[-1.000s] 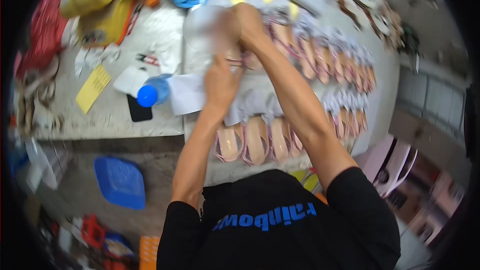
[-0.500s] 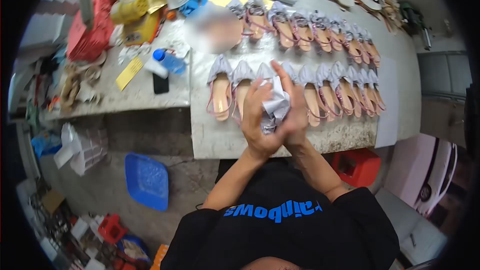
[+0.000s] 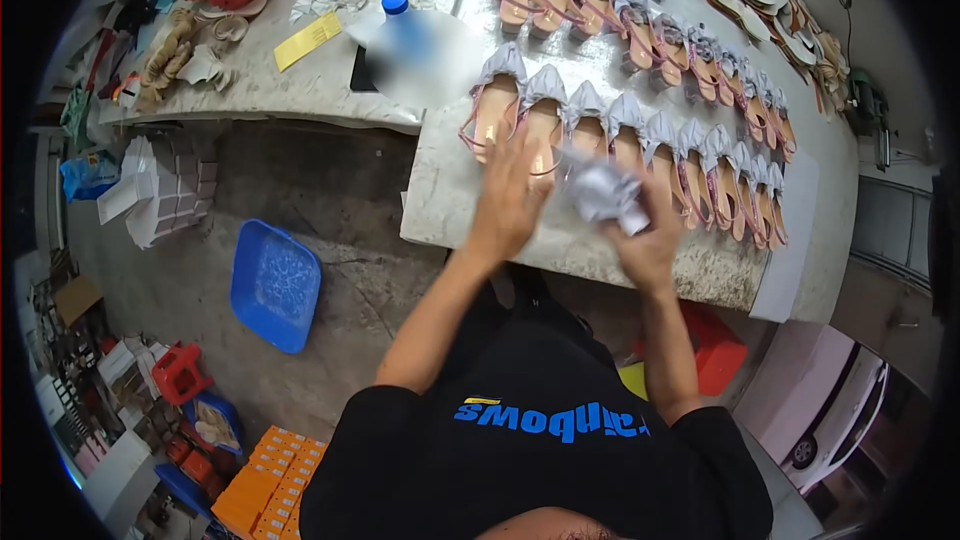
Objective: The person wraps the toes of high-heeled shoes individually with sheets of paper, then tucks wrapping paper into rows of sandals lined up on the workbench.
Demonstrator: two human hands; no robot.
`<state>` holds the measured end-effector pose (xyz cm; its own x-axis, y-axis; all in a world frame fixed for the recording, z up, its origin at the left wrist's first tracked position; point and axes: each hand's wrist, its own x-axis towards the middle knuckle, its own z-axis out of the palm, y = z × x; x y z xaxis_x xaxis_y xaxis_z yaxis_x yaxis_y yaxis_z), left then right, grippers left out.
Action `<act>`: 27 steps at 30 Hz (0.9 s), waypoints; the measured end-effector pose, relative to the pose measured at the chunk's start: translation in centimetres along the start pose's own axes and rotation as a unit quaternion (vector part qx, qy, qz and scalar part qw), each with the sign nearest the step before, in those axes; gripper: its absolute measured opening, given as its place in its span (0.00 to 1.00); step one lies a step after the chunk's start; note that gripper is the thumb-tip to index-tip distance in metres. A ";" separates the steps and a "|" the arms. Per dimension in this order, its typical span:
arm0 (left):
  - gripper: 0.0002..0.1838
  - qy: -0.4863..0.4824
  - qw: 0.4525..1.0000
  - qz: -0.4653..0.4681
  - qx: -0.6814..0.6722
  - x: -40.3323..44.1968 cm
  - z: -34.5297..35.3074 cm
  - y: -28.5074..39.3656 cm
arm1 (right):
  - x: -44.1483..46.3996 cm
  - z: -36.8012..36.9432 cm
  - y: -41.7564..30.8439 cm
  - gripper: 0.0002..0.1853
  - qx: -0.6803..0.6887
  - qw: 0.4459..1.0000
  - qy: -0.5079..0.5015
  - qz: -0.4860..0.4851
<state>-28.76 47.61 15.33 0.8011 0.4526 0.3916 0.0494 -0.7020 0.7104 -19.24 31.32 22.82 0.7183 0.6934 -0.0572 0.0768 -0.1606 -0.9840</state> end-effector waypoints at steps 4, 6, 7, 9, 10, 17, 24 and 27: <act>0.25 -0.096 0.983 0.015 0.156 -0.5 1.6 -8.5 | 10.6 4.0 -0.6 0.26 -0.249 0.951 0.089 -0.161; 0.25 -0.137 0.979 0.013 0.152 -0.7 2.5 -11.0 | 15.5 7.1 7.6 0.18 -0.333 0.933 -0.053 -0.123; 0.25 -0.159 0.976 0.012 0.152 -0.9 2.6 -12.1 | 17.4 8.2 11.6 0.15 -0.404 0.899 -0.151 -0.074; 0.25 -0.160 0.977 -0.006 0.138 -0.7 2.8 -12.5 | 21.7 10.4 15.1 0.11 -0.533 0.830 -0.105 -0.128; 0.24 -0.162 0.978 -0.023 0.129 -1.0 2.6 -11.9 | 21.6 11.9 15.5 0.11 -0.532 0.830 -0.118 -0.115; 0.21 -0.153 0.981 -0.029 0.117 -0.4 2.4 -11.0 | 17.3 13.4 14.8 0.09 -0.500 0.851 0.060 -0.152; 0.21 -0.154 0.980 -0.039 0.122 -0.3 2.6 -11.1 | 22.7 11.9 15.9 0.10 -0.555 0.817 -0.003 -0.158; 0.21 -0.147 0.982 -0.034 0.110 0.3 2.4 -10.9 | 23.1 11.0 16.0 0.09 -0.434 0.884 0.048 -0.165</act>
<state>-27.58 54.03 6.32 0.9273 0.3478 0.1384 0.2116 -0.7919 0.5728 -9.02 52.47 3.88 0.6100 0.7468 0.2650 0.7652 -0.4681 -0.4421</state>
